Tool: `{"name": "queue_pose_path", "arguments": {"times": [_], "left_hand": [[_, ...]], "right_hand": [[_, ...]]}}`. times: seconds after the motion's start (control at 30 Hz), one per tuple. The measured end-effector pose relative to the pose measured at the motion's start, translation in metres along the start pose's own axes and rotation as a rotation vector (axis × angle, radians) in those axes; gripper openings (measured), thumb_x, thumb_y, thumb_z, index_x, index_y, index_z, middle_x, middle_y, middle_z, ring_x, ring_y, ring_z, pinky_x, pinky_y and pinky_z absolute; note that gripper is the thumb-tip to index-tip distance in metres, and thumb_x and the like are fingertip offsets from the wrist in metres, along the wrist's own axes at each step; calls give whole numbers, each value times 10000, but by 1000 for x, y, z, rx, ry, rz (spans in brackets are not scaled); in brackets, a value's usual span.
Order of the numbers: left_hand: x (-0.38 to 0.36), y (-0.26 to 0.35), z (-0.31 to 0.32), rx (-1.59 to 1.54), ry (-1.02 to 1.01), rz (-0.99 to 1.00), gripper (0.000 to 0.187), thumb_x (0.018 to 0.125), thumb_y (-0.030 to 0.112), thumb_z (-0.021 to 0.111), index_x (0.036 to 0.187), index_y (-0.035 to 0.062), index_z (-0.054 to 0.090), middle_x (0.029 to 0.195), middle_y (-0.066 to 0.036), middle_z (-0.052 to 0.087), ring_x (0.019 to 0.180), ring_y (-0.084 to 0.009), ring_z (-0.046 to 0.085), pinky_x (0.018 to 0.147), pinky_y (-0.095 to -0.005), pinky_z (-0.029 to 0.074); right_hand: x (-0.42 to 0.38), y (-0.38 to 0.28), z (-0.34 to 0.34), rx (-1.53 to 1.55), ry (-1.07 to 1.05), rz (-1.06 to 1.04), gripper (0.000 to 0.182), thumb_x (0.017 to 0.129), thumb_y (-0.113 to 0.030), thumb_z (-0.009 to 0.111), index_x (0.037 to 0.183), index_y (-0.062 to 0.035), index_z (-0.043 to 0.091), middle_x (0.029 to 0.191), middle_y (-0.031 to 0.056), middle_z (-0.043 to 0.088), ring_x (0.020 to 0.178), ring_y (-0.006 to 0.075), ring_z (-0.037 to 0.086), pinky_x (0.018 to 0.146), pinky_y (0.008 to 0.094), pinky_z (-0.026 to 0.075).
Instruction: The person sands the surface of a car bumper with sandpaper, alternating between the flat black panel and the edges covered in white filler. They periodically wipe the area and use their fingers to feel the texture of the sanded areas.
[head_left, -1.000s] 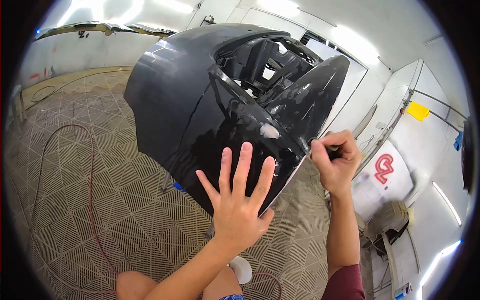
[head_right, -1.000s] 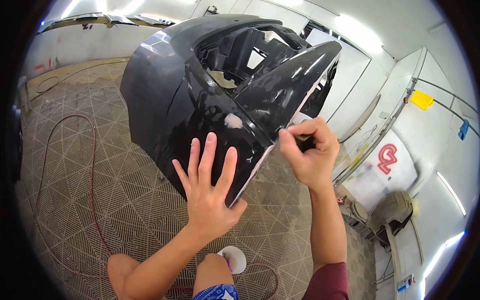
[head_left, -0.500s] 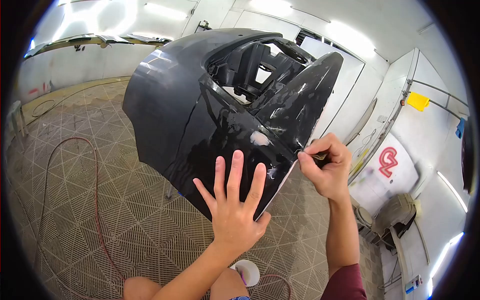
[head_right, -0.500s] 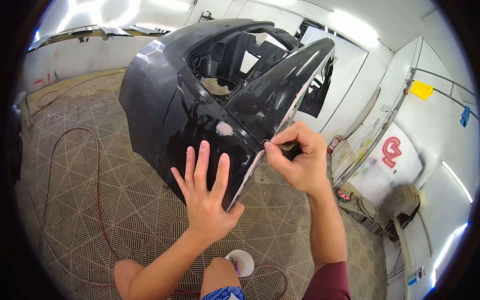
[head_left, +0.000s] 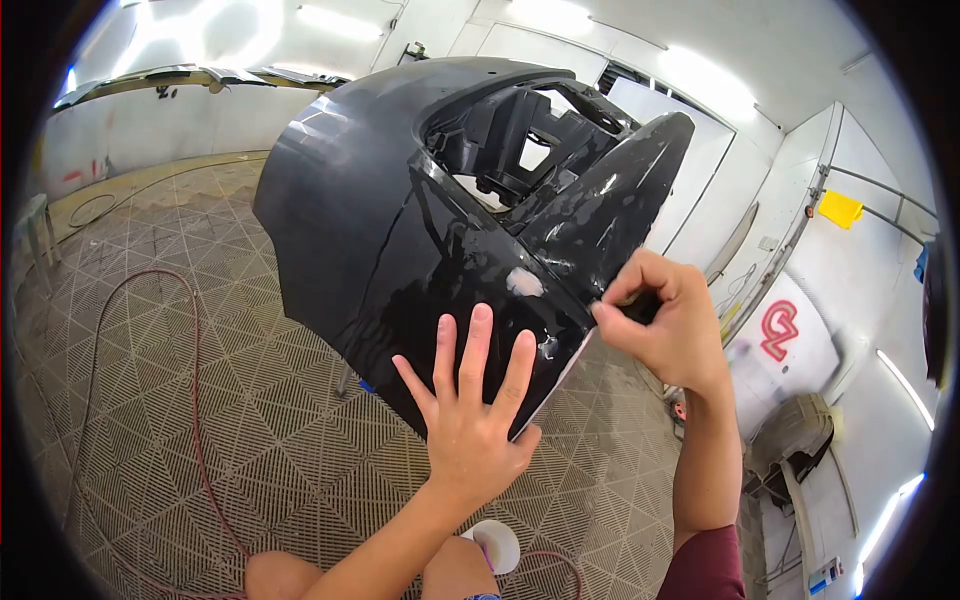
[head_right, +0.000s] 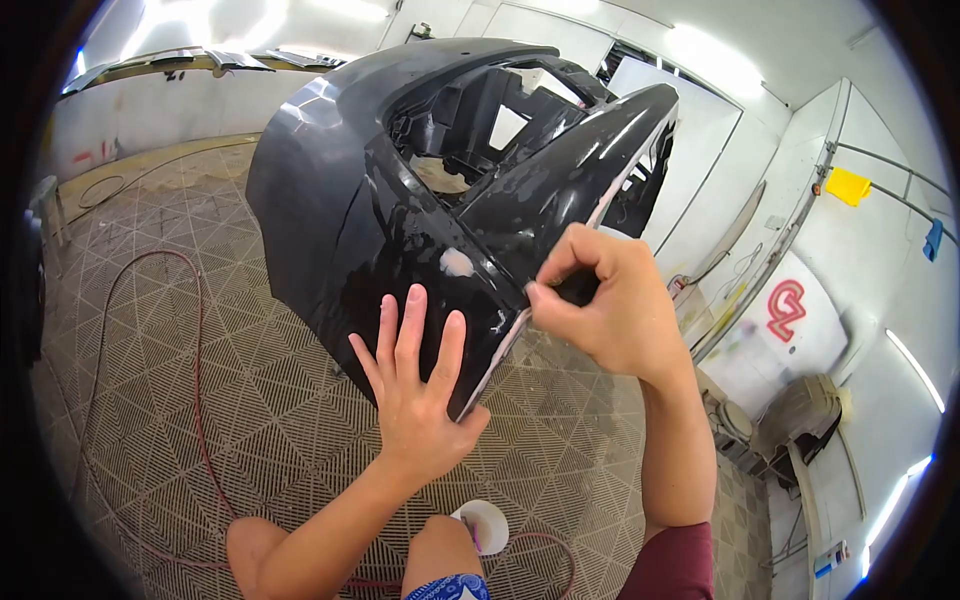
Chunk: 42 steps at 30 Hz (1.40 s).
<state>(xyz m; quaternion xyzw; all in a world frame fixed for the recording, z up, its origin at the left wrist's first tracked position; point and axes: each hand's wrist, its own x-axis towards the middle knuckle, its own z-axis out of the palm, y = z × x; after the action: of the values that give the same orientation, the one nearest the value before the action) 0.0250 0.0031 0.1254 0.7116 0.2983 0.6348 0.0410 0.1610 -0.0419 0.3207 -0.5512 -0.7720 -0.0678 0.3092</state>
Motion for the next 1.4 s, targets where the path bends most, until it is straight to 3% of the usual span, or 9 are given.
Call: {"name": "queue_pose_path", "arguments": {"times": [0.1,0.2,0.6,0.7,0.8,0.87,1.17,1.3,1.4], "left_hand": [[-1,2,-2,-14,-25,-17,1017,614,113,763,1571,161,424,1676,-231,216,1534,-517,172,1112,-816,52],[1,1,-2,-9,-7,-6,1018,612,115,765,1570,155,424,1676,-233,215,1537,-512,171,1115,-813,49],[0,4,0,4,-15,1,1054,599,100,765,1582,126,388,1681,-230,202,1547,-505,141,1124,-804,40],[0,3,0,12,-20,2,1049,604,100,751,1584,118,378,1683,-232,193,1549,-505,135,1127,-799,41],[0,8,-3,12,-30,-6,1045,608,105,739,1586,116,370,1685,-236,186,1548,-506,135,1127,-796,42],[2,7,-3,19,-23,-11,1051,610,113,738,1590,119,359,1686,-238,180,1549,-504,134,1129,-792,45],[4,16,-6,21,-36,-36,1097,614,124,750,1619,132,309,1688,-234,176,1557,-491,123,1148,-765,52],[6,16,-6,61,-39,-18,1101,620,135,760,1620,114,298,1689,-233,170,1558,-489,118,1152,-758,56],[3,19,-7,42,-57,-16,1108,620,139,766,1620,99,290,1690,-233,159,1559,-494,116,1150,-758,57]], "right_hand": [[0,-3,1,-57,84,-12,124,774,-65,747,761,-8,638,714,34,657,672,81,580,641,254,470],[3,-3,-9,-21,-105,7,119,773,-61,747,765,-8,640,711,27,649,690,79,583,653,254,464],[-12,26,14,8,225,-203,162,788,-46,790,763,-20,632,689,10,634,580,59,548,538,241,416],[-2,35,10,53,99,-217,169,795,-39,795,769,-26,629,692,6,644,577,58,561,533,239,420],[-5,41,22,128,406,-255,165,800,-34,803,783,-30,639,696,8,662,585,58,580,534,237,428],[-9,48,21,235,244,-274,145,801,-28,805,799,-39,661,706,11,666,589,66,594,545,235,444],[-12,58,49,466,566,-264,120,856,-28,801,874,-43,684,774,11,688,662,74,622,614,232,473],[-19,64,43,394,408,-295,115,869,-25,795,903,-38,686,822,20,708,705,65,627,637,232,481],[-17,65,55,525,570,-183,111,865,-46,807,894,-43,699,851,34,718,741,77,652,662,236,495]]}}
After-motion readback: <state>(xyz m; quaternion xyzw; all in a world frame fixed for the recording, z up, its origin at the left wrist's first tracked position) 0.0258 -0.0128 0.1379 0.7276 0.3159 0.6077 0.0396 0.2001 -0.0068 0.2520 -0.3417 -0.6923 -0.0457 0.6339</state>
